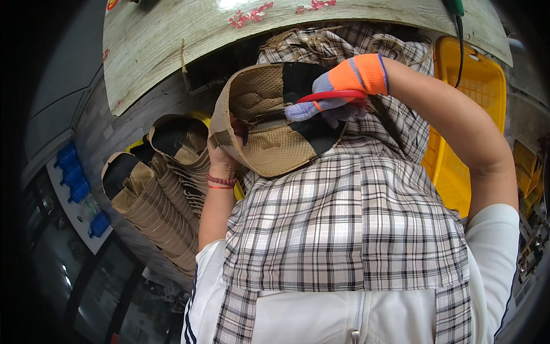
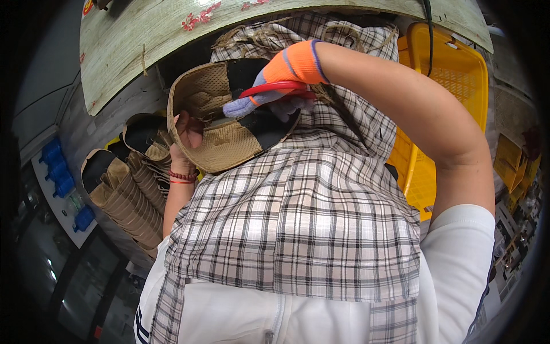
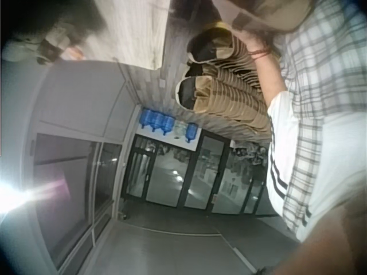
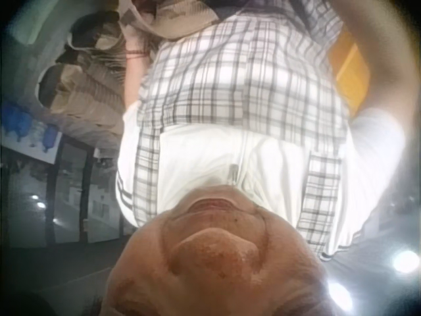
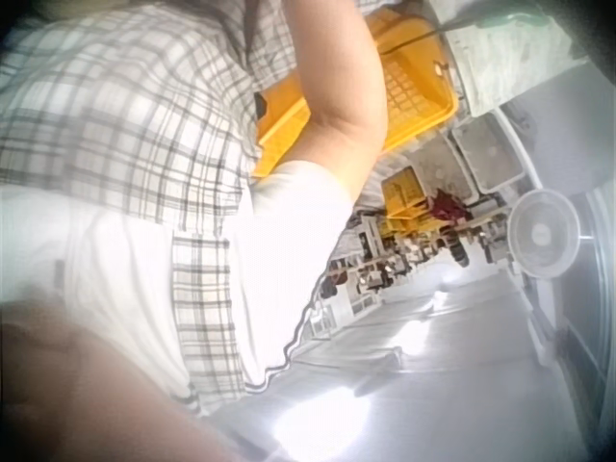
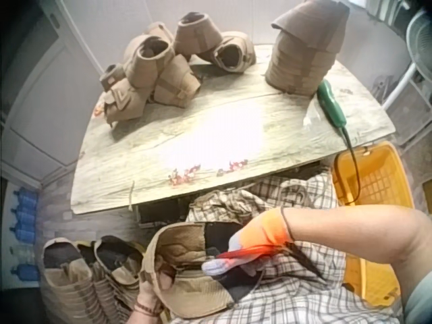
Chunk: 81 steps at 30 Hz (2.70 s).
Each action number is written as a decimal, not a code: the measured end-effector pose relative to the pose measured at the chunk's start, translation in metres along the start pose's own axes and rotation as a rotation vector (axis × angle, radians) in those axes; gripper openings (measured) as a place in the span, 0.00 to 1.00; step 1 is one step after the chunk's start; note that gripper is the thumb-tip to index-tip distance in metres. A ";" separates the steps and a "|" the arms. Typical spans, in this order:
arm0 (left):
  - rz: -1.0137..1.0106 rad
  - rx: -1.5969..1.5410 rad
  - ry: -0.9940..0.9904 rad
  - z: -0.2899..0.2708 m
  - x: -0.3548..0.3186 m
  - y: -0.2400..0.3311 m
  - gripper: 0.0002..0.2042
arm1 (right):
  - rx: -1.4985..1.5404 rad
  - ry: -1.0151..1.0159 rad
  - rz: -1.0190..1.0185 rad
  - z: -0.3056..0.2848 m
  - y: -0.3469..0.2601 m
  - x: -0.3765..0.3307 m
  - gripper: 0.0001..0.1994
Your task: The person uses shears to trim the edges of shoe uppers held against a workbench. They repeatedly pick up individual uppers, cut along the rim, and place the finished pieces on the table.
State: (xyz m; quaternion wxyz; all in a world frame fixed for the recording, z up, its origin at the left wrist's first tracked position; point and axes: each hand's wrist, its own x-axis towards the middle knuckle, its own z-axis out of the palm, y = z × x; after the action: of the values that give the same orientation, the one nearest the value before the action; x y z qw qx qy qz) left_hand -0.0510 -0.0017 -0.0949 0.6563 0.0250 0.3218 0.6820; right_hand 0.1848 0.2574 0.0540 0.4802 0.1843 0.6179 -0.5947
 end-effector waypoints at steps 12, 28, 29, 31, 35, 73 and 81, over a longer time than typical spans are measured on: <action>0.025 0.102 0.215 0.027 0.003 -0.002 0.15 | -0.050 0.039 -0.006 0.005 -0.001 -0.002 0.24; 0.118 0.211 0.114 0.026 -0.001 0.000 0.16 | 0.015 0.112 -0.019 0.010 -0.013 0.004 0.18; 0.131 0.260 0.102 0.033 -0.002 0.002 0.16 | 0.003 0.126 -0.022 0.010 -0.013 0.007 0.18; 0.120 0.241 0.122 0.036 -0.005 0.004 0.16 | 0.030 0.125 0.024 0.011 -0.018 0.011 0.19; 0.071 0.218 0.158 0.026 -0.003 0.004 0.17 | 0.025 0.131 -0.021 0.011 -0.007 0.034 0.24; -0.127 0.078 0.422 0.079 0.023 0.002 0.19 | 0.028 -0.029 -0.297 0.001 0.057 0.000 0.40; -0.049 0.231 0.400 0.070 0.020 -0.001 0.19 | 0.118 0.009 -0.192 0.005 0.028 -0.002 0.42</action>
State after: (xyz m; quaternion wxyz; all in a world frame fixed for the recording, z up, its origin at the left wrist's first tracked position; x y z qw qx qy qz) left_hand -0.0207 0.0447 -0.0474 0.5887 -0.0435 0.5219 0.6157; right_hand 0.2094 0.2600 0.0406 0.4066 0.1548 0.5988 -0.6724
